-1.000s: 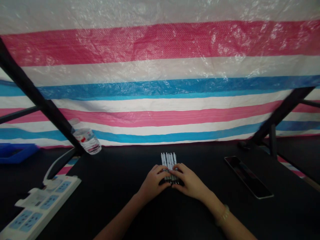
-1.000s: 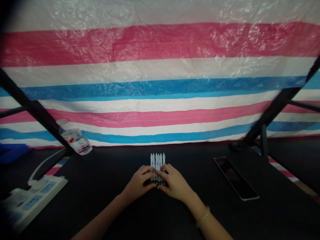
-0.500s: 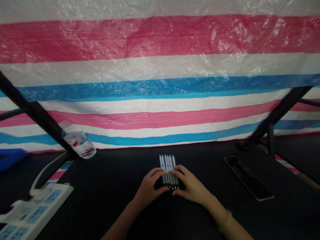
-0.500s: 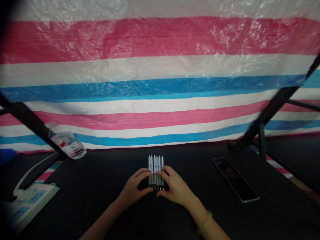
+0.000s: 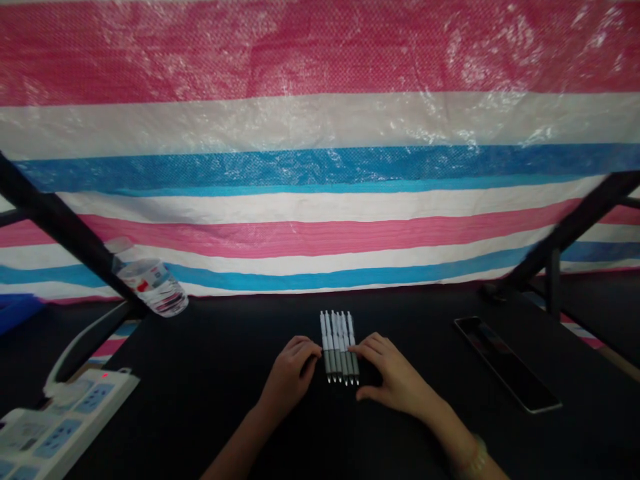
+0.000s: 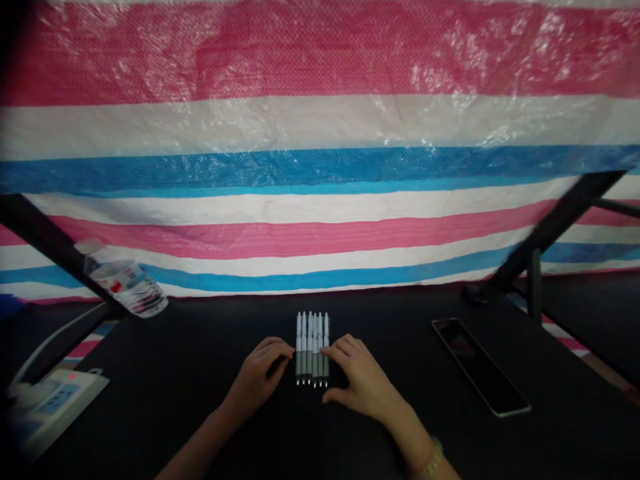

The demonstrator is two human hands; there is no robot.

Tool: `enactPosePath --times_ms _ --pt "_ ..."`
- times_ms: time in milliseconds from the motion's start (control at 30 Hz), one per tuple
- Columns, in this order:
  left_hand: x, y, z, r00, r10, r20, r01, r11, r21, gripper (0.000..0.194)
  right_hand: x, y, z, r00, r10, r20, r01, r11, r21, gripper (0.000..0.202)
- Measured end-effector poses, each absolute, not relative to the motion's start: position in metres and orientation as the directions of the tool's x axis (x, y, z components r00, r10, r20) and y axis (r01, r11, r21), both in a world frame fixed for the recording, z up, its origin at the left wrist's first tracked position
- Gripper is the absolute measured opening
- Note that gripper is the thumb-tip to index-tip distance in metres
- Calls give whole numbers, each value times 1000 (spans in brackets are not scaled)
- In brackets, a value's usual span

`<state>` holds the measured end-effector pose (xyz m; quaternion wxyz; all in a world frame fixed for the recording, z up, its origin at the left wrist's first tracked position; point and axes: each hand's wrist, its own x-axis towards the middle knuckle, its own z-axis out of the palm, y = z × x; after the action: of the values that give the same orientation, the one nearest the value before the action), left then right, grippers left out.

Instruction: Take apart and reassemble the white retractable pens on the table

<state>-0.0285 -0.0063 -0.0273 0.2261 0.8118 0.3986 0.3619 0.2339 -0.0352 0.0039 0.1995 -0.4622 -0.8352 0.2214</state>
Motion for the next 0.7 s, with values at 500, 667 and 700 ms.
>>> enactPosePath --times_ms 500,667,700 --pt "-21 -10 -25 498 754 427 467 -649 601 26 235 -34 -3 -443 882 161 691 450 -566 53" --pt "-21 -10 -24 513 739 437 468 -667 579 25 236 -34 -3 -432 888 155 696 438 -570 53" --pt "-21 -10 -24 517 736 437 468 -670 576 24 236 -34 -2 -432 889 152 697 436 -569 53"
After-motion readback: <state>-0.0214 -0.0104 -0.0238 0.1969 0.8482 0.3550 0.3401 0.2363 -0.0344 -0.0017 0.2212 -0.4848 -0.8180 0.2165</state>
